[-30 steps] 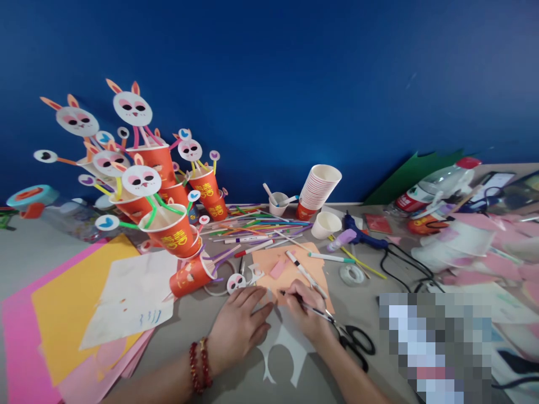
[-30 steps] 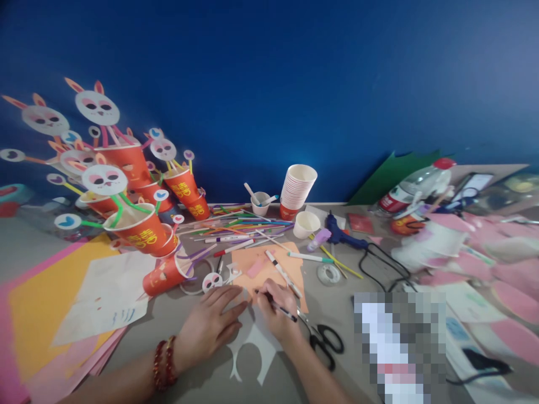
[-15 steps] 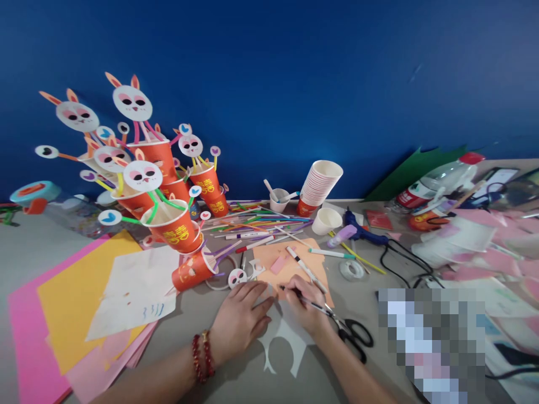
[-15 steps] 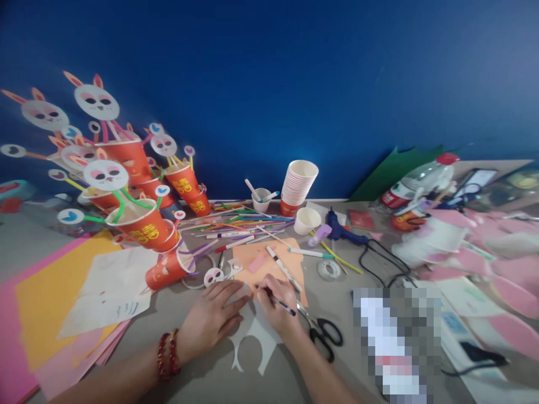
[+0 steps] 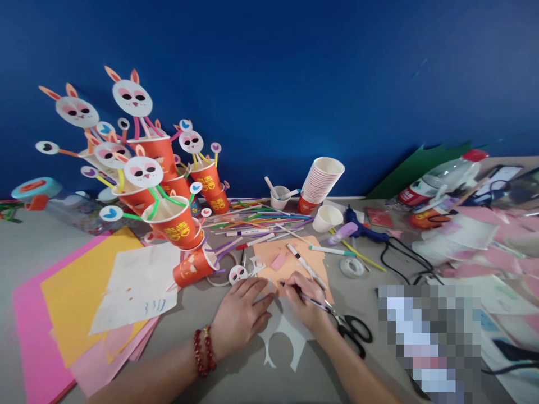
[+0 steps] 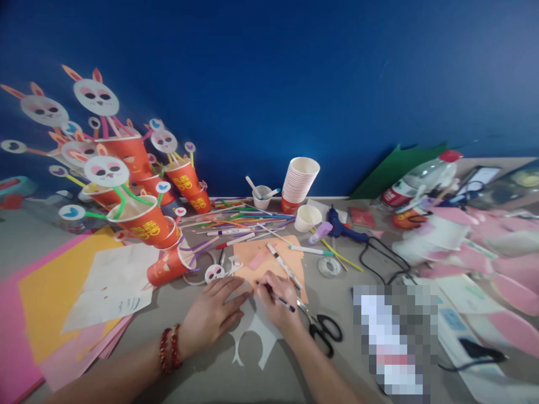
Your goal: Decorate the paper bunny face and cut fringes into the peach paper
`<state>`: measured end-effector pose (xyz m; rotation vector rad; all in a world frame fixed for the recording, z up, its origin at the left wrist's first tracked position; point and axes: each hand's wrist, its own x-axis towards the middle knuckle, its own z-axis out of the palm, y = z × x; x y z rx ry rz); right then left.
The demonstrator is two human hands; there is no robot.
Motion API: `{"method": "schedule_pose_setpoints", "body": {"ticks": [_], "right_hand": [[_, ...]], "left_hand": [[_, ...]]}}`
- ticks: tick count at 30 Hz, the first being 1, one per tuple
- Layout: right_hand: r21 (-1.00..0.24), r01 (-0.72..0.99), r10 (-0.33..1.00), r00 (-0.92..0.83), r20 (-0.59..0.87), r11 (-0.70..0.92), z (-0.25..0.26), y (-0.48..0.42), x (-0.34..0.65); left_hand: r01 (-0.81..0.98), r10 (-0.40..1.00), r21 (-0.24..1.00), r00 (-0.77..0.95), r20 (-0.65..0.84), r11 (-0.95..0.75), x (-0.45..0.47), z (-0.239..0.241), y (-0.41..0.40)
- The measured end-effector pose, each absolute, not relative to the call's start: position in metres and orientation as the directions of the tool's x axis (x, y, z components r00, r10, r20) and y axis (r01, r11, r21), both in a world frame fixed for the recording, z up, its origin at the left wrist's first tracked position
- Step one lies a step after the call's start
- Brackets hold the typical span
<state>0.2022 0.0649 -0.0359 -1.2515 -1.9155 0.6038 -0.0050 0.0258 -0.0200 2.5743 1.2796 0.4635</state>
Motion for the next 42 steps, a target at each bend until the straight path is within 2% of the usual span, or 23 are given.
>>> {"method": "schedule_pose_setpoints", "body": {"ticks": [31, 42], "right_hand": [[-0.739, 0.542, 0.915, -0.28, 0.291, 0.401, -0.0342, 0.0622, 0.2049], [-0.777, 0.484, 0.912, -0.292, 0.289, 0.402, -0.0405, 0.0627, 0.2086]], "left_hand": [[0.727, 0.791, 0.312, 0.572, 0.216, -0.611, -0.0041, -0.0206, 0.0256], [0.718, 0.789, 0.33, 0.57, 0.227, -0.613, -0.0047, -0.0221, 0.0252]]}}
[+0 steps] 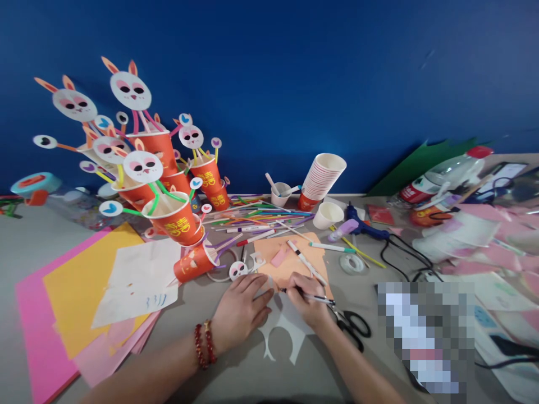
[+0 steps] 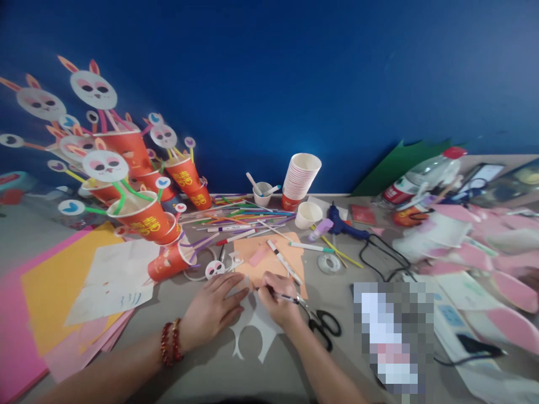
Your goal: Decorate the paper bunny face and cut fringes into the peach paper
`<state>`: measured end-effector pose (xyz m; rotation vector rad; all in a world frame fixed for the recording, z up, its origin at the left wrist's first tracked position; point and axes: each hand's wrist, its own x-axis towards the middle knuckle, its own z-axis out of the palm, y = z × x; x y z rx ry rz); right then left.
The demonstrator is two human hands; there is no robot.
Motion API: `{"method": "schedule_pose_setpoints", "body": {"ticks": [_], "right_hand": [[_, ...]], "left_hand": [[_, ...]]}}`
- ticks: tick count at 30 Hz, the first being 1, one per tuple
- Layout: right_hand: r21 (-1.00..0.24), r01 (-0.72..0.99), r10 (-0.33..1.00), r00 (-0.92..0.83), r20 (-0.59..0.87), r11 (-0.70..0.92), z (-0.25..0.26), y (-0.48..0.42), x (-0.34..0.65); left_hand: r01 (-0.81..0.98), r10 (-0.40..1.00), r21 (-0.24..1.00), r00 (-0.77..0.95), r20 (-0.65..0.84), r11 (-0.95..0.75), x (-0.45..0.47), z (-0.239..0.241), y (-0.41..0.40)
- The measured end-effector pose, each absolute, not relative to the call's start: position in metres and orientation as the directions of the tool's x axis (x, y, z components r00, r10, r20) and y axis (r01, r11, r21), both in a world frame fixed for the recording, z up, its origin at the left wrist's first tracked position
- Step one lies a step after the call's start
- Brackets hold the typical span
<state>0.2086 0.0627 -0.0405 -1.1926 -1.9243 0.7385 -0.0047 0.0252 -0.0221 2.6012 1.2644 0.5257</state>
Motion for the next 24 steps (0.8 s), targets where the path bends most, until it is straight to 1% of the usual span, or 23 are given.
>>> {"method": "schedule_pose_setpoints", "body": {"ticks": [8, 12, 15, 24], "right_hand": [[-0.807, 0.429, 0.909, -0.288, 0.303, 0.405, -0.0444, 0.0621, 0.2109], [-0.862, 0.378, 0.94, -0.181, 0.289, 0.338, -0.0493, 0.0604, 0.2114], [-0.853, 0.416, 0.949, -0.127, 0.289, 0.315, -0.0491, 0.0614, 0.2095], [-0.781, 0.517, 0.936, -0.176, 0.303, 0.351, -0.0454, 0.0656, 0.2044]], "left_hand": [[0.712, 0.785, 0.331, 0.575, 0.231, -0.619, -0.0052, -0.0237, 0.0257], [0.719, 0.787, 0.323, 0.576, 0.221, -0.616, -0.0053, -0.0239, 0.0251], [0.722, 0.791, 0.324, 0.572, 0.216, -0.611, -0.005, -0.0243, 0.0252], [0.724, 0.787, 0.311, 0.578, 0.213, -0.616, -0.0039, -0.0206, 0.0261]]}}
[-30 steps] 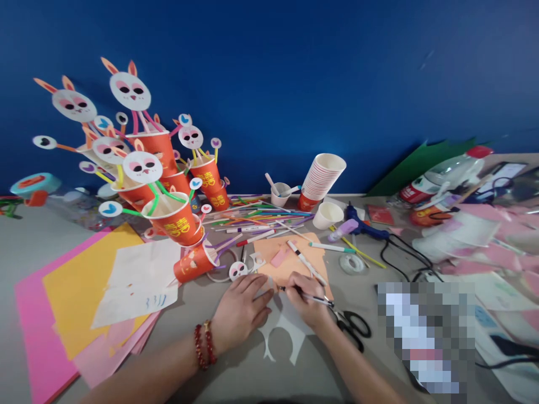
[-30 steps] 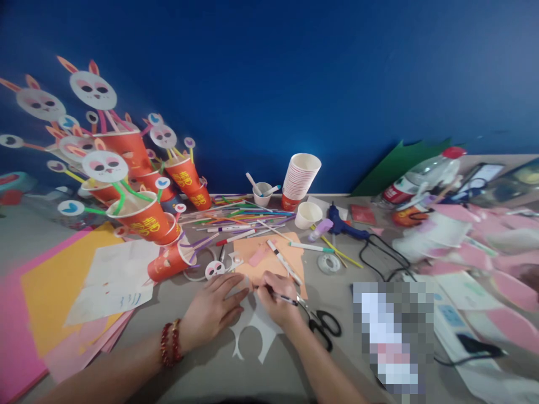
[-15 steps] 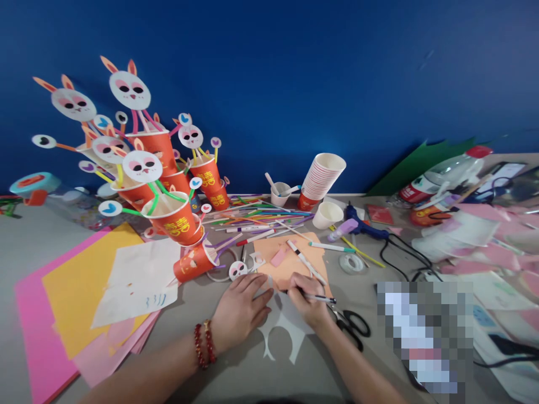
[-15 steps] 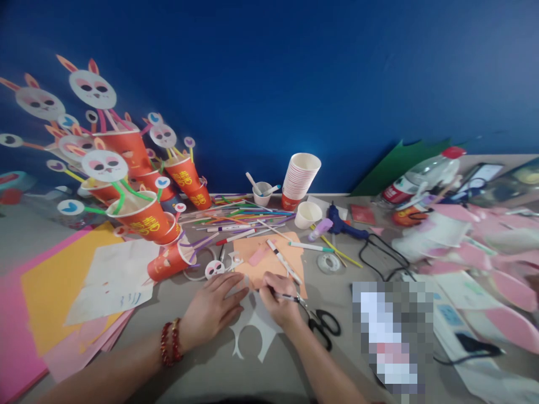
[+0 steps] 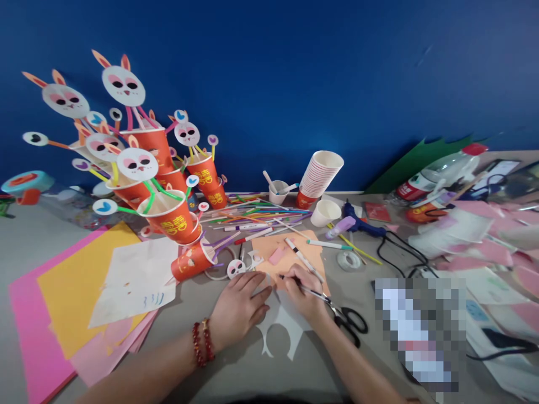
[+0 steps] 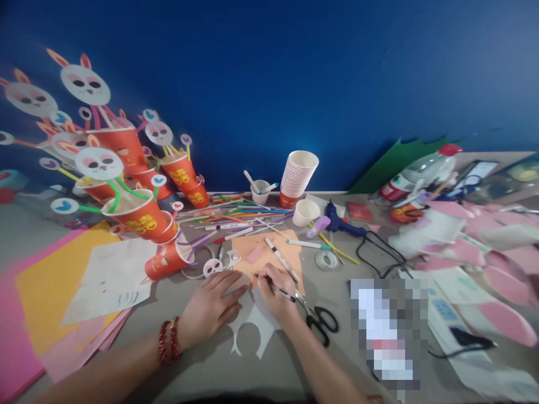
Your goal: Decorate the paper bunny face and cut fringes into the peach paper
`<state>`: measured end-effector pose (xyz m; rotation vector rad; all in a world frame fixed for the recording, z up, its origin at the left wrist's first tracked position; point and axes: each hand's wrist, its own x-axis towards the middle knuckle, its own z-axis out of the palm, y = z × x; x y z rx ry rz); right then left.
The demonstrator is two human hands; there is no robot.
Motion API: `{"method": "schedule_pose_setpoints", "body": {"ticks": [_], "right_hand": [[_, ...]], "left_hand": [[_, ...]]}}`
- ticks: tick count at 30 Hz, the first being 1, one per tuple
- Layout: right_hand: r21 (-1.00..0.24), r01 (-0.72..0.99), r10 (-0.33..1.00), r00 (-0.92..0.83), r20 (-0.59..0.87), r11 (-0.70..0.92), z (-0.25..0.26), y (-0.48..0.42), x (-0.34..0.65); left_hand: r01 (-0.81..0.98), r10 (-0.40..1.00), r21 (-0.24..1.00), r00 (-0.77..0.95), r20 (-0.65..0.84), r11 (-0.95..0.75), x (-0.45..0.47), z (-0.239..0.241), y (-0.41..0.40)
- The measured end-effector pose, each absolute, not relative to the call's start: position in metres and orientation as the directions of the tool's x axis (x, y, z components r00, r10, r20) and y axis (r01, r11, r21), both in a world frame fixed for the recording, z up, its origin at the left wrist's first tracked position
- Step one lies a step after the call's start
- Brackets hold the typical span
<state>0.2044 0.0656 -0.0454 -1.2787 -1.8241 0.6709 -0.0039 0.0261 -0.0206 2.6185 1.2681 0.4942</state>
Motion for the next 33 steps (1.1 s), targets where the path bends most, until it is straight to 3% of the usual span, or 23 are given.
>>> {"method": "schedule_pose_setpoints", "body": {"ticks": [33], "right_hand": [[-0.733, 0.554, 0.918, -0.21, 0.337, 0.395, -0.046, 0.0655, 0.205]], "left_hand": [[0.725, 0.788, 0.31, 0.578, 0.213, -0.616, -0.0042, -0.021, 0.0255]]}}
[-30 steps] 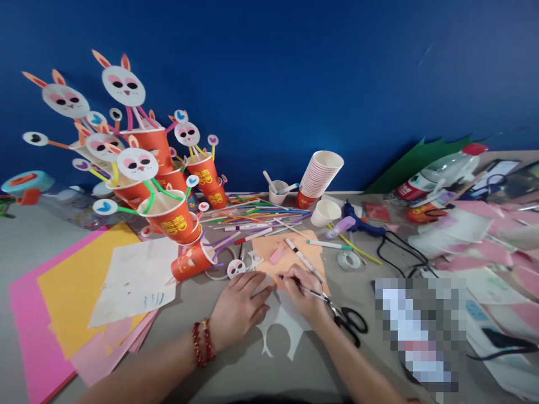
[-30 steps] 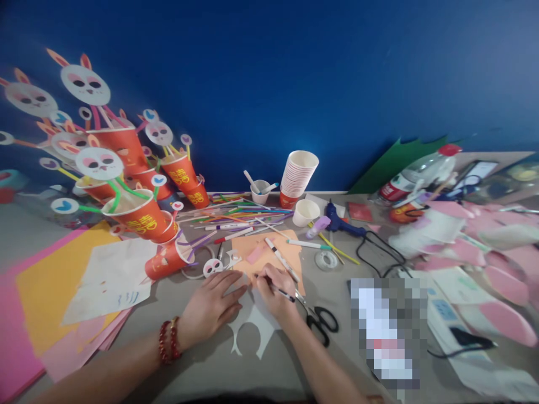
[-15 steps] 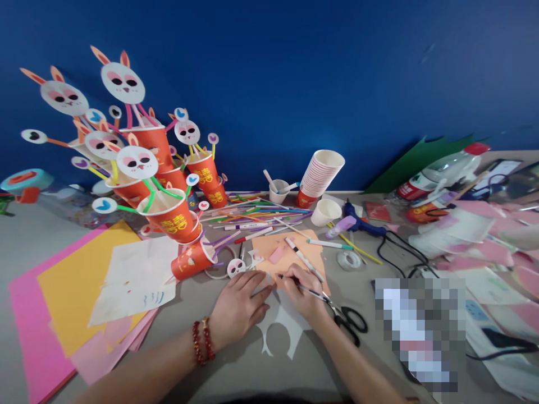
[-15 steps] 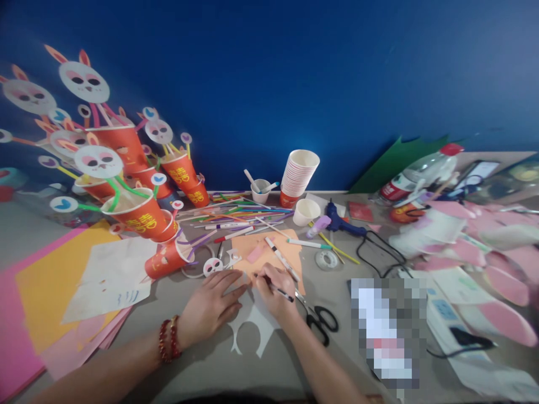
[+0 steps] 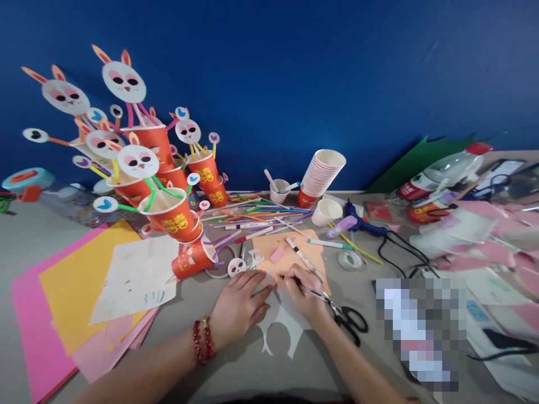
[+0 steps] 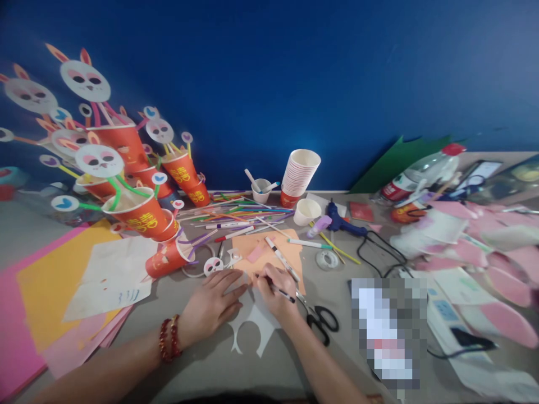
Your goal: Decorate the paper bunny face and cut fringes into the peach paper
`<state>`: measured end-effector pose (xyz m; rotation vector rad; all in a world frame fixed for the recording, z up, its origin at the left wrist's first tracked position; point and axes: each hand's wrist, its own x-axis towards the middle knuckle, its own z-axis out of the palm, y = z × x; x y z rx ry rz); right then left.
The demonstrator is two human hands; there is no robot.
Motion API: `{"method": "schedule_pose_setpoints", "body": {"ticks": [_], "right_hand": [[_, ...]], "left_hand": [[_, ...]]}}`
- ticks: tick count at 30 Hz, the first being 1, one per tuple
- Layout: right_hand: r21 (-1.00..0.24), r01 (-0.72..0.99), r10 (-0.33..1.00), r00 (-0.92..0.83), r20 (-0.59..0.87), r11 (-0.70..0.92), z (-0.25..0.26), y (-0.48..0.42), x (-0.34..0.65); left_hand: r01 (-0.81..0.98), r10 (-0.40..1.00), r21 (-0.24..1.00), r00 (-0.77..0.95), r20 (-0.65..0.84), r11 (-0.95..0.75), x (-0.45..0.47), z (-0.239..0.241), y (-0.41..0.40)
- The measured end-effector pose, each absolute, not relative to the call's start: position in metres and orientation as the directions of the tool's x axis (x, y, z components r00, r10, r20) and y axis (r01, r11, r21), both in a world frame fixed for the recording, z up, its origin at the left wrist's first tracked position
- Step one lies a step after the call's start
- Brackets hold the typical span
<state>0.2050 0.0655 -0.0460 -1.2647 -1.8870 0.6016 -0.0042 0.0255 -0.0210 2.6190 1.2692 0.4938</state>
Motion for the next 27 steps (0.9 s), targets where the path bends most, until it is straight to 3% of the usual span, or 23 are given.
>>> {"method": "schedule_pose_setpoints", "body": {"ticks": [27], "right_hand": [[-0.761, 0.513, 0.917, -0.217, 0.333, 0.398, -0.0383, 0.062, 0.207]], "left_hand": [[0.727, 0.786, 0.3, 0.579, 0.216, -0.618, -0.0046, -0.0198, 0.0256]]}}
